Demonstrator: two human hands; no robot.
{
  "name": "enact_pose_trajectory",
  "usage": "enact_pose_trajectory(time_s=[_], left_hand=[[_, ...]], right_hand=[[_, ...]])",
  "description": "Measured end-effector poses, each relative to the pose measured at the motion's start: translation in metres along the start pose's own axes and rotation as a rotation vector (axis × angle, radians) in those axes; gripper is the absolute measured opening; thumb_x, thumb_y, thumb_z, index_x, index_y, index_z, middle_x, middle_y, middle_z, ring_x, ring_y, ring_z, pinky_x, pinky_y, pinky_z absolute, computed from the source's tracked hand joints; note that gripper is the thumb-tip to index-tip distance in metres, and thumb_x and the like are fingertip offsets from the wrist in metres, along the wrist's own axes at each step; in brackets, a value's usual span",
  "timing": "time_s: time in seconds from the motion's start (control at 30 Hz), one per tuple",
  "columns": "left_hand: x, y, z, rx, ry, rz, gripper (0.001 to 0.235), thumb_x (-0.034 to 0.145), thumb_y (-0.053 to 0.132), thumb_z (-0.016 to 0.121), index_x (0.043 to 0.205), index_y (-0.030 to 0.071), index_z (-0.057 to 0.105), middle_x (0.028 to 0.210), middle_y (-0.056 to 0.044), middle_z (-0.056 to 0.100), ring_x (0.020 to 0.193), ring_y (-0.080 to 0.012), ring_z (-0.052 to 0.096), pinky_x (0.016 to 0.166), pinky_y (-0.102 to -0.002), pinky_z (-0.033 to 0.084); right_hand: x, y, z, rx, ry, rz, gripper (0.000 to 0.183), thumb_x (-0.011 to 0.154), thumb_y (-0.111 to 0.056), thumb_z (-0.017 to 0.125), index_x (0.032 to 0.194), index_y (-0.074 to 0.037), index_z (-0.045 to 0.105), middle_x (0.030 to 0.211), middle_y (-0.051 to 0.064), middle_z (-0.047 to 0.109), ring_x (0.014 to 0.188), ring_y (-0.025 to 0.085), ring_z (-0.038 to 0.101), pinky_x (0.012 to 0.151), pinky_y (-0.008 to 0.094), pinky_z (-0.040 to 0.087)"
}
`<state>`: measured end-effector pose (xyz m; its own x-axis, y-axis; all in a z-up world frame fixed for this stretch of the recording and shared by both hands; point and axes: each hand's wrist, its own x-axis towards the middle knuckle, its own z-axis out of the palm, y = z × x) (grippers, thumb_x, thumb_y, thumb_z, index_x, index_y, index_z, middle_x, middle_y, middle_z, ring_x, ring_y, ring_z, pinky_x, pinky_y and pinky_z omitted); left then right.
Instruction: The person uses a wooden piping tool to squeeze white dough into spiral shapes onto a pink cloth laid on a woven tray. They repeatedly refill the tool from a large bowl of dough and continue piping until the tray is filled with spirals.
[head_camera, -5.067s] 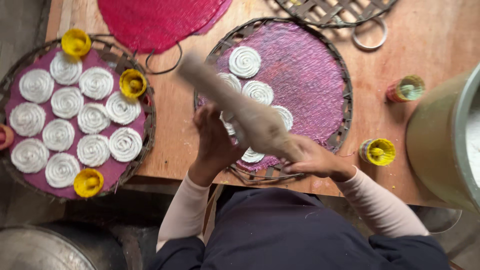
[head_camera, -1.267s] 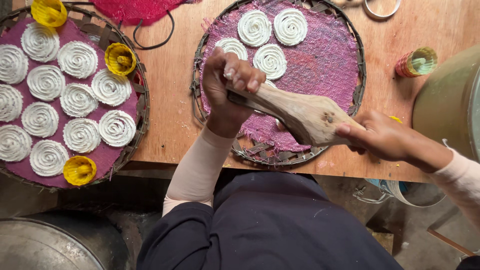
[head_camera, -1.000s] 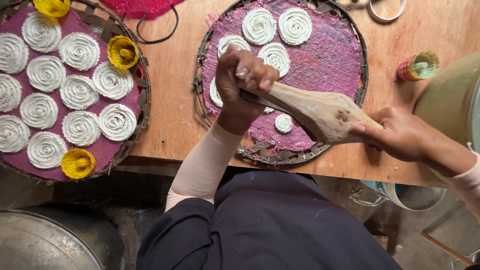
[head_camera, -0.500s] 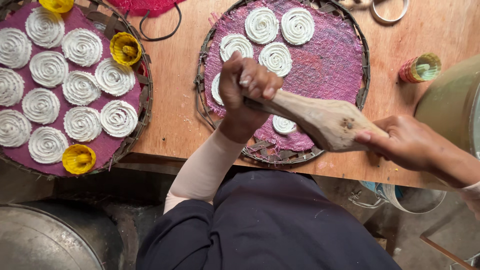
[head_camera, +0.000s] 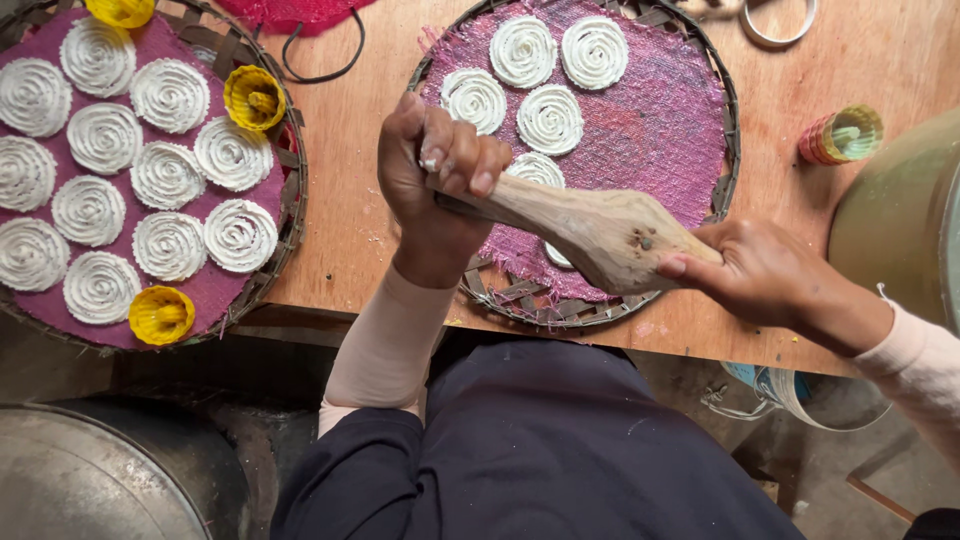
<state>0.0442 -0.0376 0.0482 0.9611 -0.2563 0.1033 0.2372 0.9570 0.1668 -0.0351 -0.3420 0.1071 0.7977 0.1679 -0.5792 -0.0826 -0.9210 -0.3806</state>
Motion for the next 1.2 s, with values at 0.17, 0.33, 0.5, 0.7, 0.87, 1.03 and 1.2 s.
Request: enact_pose_trajectory(time_s=[0.17, 0.33, 0.5, 0.7, 0.87, 1.03, 1.2], left_hand=[[-0.016, -0.015, 0.004, -0.022, 0.072, 0.048, 0.046, 0.112, 0.024, 0.037, 0.068, 0.014, 0.048, 0.054, -0.001, 0.045, 0.048, -0.0148, 0.043, 0.058, -0.033, 0.047], [-0.013, -0.043, -0.005, -0.085, 0.136, -0.076, 0.051, 0.111, 0.028, 0.036, 0.064, 0.014, 0.046, 0.051, -0.002, 0.042, 0.048, -0.0176, 0.042, 0.058, -0.033, 0.046], [0.010, -0.067, -0.021, -0.074, 0.130, -0.172, 0.050, 0.110, 0.029, 0.036, 0.062, 0.015, 0.044, 0.050, -0.003, 0.038, 0.048, -0.0184, 0.039, 0.057, -0.033, 0.044], [0.025, -0.079, -0.011, -0.013, -0.044, -0.179, 0.048, 0.116, 0.032, 0.041, 0.072, 0.015, 0.052, 0.058, -0.001, 0.037, 0.053, -0.0165, 0.039, 0.061, -0.033, 0.043], [0.032, -0.070, -0.014, 0.169, 0.307, -0.378, 0.063, 0.099, 0.054, 0.041, 0.140, 0.006, 0.046, 0.076, -0.009, 0.056, 0.068, -0.0209, 0.056, 0.065, -0.031, 0.045], [0.023, -0.107, -0.081, 1.831, -0.381, -0.325, 0.072, 0.092, 0.044, 0.066, 0.151, 0.007, 0.048, 0.076, -0.013, 0.054, 0.076, -0.0233, 0.053, 0.075, -0.038, 0.045], [-0.008, -0.125, -0.140, 1.697, -0.551, -0.312, 0.037, 0.102, 0.035, 0.058, 0.124, 0.009, 0.071, 0.117, -0.012, 0.071, 0.114, -0.0276, 0.063, 0.104, -0.043, 0.042]], right_hand=[[-0.015, 0.001, 0.002, -0.022, -0.131, 0.147, 0.064, 0.085, -0.067, 0.055, 0.093, -0.009, 0.080, 0.064, 0.026, 0.066, 0.070, 0.038, 0.067, 0.071, 0.051, 0.053], [-0.032, 0.017, 0.005, -0.072, -0.101, 0.146, 0.064, 0.088, -0.067, 0.051, 0.089, -0.010, 0.080, 0.069, 0.021, 0.070, 0.078, 0.039, 0.069, 0.076, 0.050, 0.052], [-0.036, 0.042, 0.019, -0.055, 0.004, 0.171, 0.058, 0.087, -0.064, 0.049, 0.095, -0.015, 0.080, 0.079, 0.018, 0.073, 0.085, 0.040, 0.069, 0.078, 0.051, 0.052], [-0.030, 0.065, 0.046, -0.008, 0.134, 0.167, 0.056, 0.088, -0.062, 0.055, 0.096, -0.014, 0.080, 0.077, 0.020, 0.072, 0.081, 0.041, 0.071, 0.076, 0.050, 0.053], [-0.027, 0.075, 0.070, 0.221, 0.188, 0.115, 0.053, 0.084, -0.058, 0.060, 0.109, -0.015, 0.079, 0.075, 0.019, 0.074, 0.073, 0.036, 0.073, 0.070, 0.045, 0.054], [-0.033, 0.080, 0.086, 0.281, 0.223, 0.082, 0.053, 0.086, -0.057, 0.059, 0.111, -0.015, 0.078, 0.077, 0.017, 0.074, 0.072, 0.035, 0.073, 0.069, 0.044, 0.054], [-0.034, 0.089, 0.099, 0.365, 0.233, 0.109, 0.057, 0.087, -0.061, 0.056, 0.093, -0.007, 0.075, 0.061, 0.013, 0.066, 0.057, 0.026, 0.066, 0.058, 0.039, 0.051]])
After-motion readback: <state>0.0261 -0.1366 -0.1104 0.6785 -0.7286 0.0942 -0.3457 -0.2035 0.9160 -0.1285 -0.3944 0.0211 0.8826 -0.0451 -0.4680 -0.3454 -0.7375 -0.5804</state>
